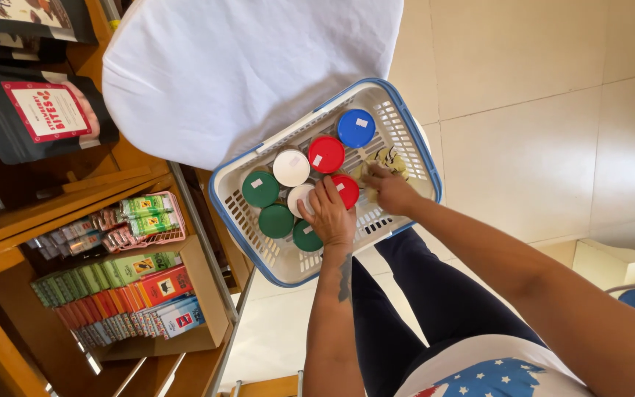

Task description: The recorder is wiping jars with a cloth and organizing them neatly on wooden grocery store shelves.

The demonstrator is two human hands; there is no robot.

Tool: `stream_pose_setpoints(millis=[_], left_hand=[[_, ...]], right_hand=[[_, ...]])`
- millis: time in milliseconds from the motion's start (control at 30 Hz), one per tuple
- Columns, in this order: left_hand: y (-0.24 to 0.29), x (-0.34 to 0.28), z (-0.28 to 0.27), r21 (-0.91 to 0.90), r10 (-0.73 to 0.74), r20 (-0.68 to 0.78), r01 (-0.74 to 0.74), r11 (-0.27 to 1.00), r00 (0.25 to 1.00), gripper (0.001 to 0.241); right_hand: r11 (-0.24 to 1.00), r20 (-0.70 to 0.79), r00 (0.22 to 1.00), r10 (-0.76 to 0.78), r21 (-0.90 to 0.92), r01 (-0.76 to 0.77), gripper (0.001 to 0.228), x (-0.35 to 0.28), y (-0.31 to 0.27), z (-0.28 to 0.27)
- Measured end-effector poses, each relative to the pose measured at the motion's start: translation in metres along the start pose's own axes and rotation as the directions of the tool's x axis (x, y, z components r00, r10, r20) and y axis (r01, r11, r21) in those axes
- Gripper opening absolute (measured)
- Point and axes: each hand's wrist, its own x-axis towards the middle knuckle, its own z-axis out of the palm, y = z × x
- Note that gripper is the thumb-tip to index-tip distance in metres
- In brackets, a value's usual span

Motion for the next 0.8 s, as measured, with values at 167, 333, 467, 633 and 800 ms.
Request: stream_pose_setpoints(millis=[167,333,467,633,800], left_hand=[[-0.003,-0.007,-0.001,0.028,-0.016,0.038,0.014,1.0,0.999,0.086],[-0.001,-0.009,0.001,0.012,-0.04,0.025,0.04,0.999,0.999,0.087],[0.004,-0.012,0.006,0.018,-0.1,0.057,0.099,0.995,0.993,0.095],[-0.007,-0.008,-0.017,-0.117,-0.073,0.226,0.101,0.988,0.971,0.11],[-0.001,-0.017,-0.078,-0.168,-0.055,0.23,0.096,0.981,0.972,0.098]], right_hand=[[0.937,0.07,0.982,0.174,-0.317,-0.143,0.064,0.003,0.029,0.025],[0.8,0.158,0.937,0.311,-0.576,-0.169,0.049,0.014,0.057,0.047],[0.77,0.196,0.921,0.337,-0.619,-0.15,0.04,0.014,0.045,0.04],[0.917,0.128,0.984,0.128,-0.393,-0.068,0.049,-0.019,-0.009,-0.003],[1.0,-0.016,1.0,0.023,-0.005,-0.023,0.053,-0.064,-0.047,-0.029]])
